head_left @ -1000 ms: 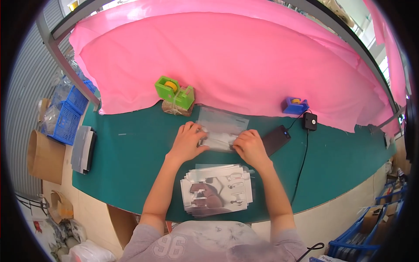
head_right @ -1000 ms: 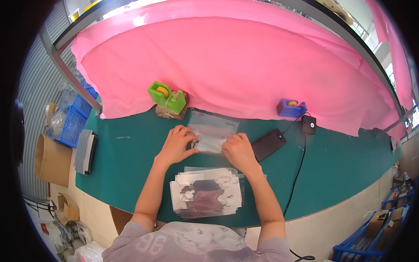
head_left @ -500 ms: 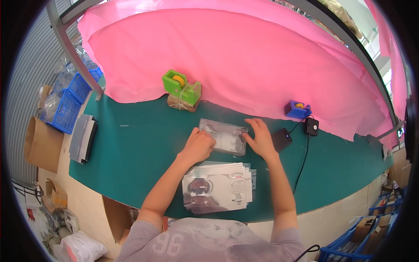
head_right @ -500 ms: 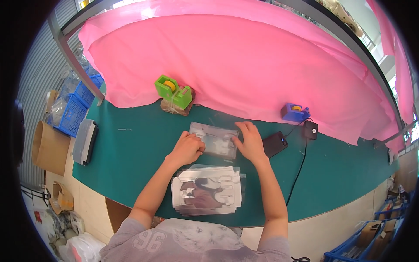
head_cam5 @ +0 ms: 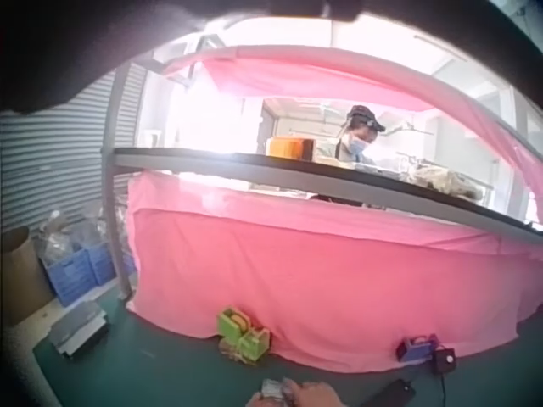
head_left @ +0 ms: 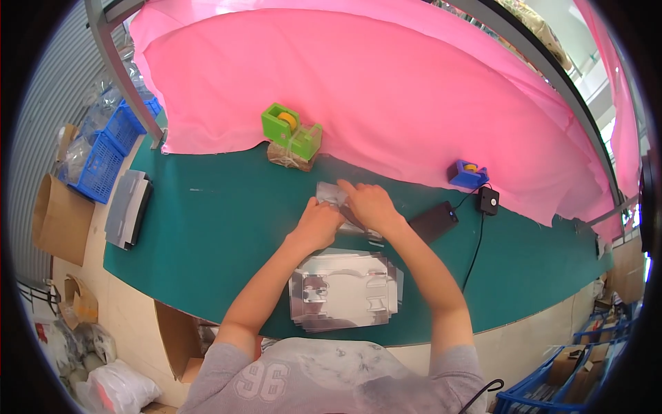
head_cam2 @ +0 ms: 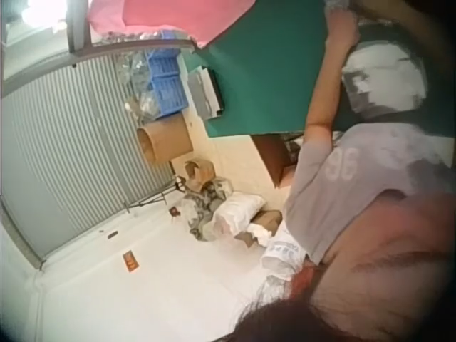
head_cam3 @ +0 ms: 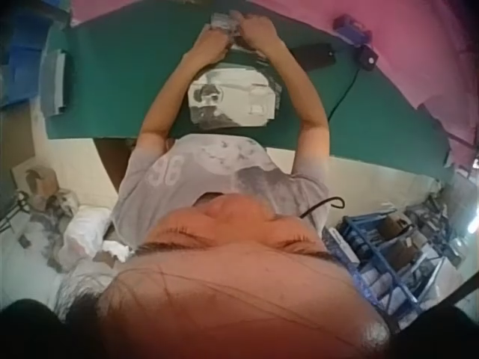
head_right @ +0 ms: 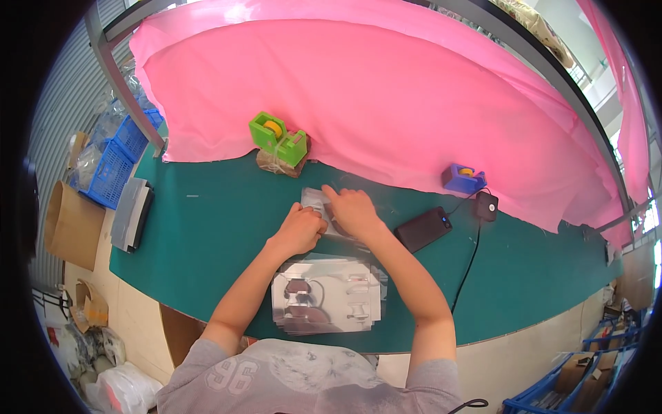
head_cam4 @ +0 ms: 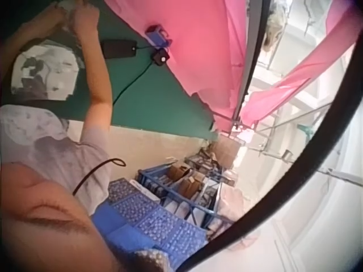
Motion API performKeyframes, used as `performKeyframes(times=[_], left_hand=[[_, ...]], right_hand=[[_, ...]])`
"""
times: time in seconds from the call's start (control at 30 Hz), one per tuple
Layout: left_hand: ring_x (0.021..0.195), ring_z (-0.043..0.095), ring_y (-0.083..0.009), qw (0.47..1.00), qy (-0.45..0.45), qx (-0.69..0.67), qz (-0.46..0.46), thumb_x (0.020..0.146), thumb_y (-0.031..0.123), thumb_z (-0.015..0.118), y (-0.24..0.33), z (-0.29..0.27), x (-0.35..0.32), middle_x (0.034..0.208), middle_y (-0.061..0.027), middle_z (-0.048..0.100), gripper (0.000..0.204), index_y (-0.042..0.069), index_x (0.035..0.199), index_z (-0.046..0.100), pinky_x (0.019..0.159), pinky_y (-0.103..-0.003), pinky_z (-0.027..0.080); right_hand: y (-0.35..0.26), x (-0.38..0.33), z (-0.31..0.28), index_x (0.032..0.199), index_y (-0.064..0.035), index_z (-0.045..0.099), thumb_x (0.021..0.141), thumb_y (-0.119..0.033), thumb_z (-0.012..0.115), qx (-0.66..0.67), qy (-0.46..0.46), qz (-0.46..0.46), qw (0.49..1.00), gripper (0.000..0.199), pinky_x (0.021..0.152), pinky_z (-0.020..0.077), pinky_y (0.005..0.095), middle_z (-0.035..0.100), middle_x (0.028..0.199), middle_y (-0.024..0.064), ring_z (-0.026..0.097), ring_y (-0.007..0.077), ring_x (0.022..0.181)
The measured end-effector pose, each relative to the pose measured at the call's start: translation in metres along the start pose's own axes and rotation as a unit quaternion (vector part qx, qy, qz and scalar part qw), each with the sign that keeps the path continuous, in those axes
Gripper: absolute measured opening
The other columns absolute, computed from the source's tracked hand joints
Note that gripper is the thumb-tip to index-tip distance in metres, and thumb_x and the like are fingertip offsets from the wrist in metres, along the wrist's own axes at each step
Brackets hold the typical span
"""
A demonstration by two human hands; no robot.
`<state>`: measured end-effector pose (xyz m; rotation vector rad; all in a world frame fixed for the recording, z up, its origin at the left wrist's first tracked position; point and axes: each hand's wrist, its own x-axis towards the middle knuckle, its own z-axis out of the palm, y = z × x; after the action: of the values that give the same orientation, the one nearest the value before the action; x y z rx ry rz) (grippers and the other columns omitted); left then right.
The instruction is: Manually counting and packaging small plastic components into individual clear plastic bags.
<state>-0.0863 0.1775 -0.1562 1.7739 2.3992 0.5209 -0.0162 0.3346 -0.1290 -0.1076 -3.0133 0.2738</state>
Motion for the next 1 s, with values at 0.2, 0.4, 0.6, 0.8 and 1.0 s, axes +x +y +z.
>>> performKeyframes(times=[0.2, 0.4, 0.6, 0.8, 1.0], left_hand=[[0.089, 0.059, -0.0242, 1.000, -0.020, -0.017, 0.001, 0.066, 0.004, 0.065, 0.000, 0.004, 0.002, 0.077, -0.0062, 0.062, 0.006, 0.010, 0.068, 0.064, 0.079, -0.039, 0.040], [0.089, 0.060, -0.0265, 0.999, -0.025, -0.043, -0.014, 0.066, 0.005, 0.066, -0.004, 0.006, 0.000, 0.077, -0.0081, 0.062, 0.006, 0.008, 0.071, 0.064, 0.077, -0.042, 0.045], [0.086, 0.061, -0.0281, 0.998, -0.040, -0.057, -0.008, 0.066, 0.005, 0.066, 0.000, 0.000, 0.005, 0.077, -0.0092, 0.063, 0.005, 0.007, 0.069, 0.063, 0.075, -0.042, 0.046], [0.085, 0.060, -0.0289, 0.998, -0.026, -0.062, -0.016, 0.065, 0.005, 0.067, -0.013, 0.006, 0.005, 0.076, -0.0096, 0.062, 0.006, 0.008, 0.070, 0.063, 0.077, -0.041, 0.045], [0.093, 0.058, -0.0295, 0.999, -0.022, -0.041, -0.010, 0.071, 0.011, 0.067, -0.017, -0.011, 0.002, 0.082, -0.0104, 0.062, 0.007, 0.007, 0.076, 0.065, 0.083, -0.041, 0.043]], right_hand=[[0.019, 0.017, 0.043, 0.112, -0.0106, 0.059, 0.080, -0.010, 0.062, 0.177, 0.134, -0.091, 0.971, 0.032, 0.066, 0.0468, 0.0401, 0.058, 0.090, 0.0137, 0.059, 0.0319, 0.081], [0.021, 0.029, 0.040, 0.096, -0.0086, 0.062, 0.074, -0.003, 0.067, 0.204, 0.205, -0.081, 0.954, 0.023, 0.065, 0.0456, 0.0370, 0.057, 0.080, 0.0095, 0.058, 0.0274, 0.072], [0.040, 0.046, 0.035, 0.100, -0.0097, 0.059, 0.071, -0.007, 0.070, 0.331, 0.031, 0.117, 0.936, 0.031, 0.065, 0.0457, 0.0363, 0.058, 0.072, 0.0080, 0.058, 0.0275, 0.067], [-0.018, -0.013, -0.010, 0.102, -0.0087, 0.057, 0.071, -0.011, 0.068, 0.075, 0.199, -0.106, 0.971, 0.033, 0.077, 0.0441, 0.0434, 0.059, 0.091, 0.0099, 0.056, 0.0317, 0.089], [-0.093, -0.122, -0.039, 0.123, -0.0083, 0.052, 0.068, -0.029, 0.079, 0.191, -0.142, -0.226, 0.944, 0.065, 0.101, 0.0379, 0.0451, 0.044, 0.131, 0.0209, 0.045, 0.0372, 0.119]])
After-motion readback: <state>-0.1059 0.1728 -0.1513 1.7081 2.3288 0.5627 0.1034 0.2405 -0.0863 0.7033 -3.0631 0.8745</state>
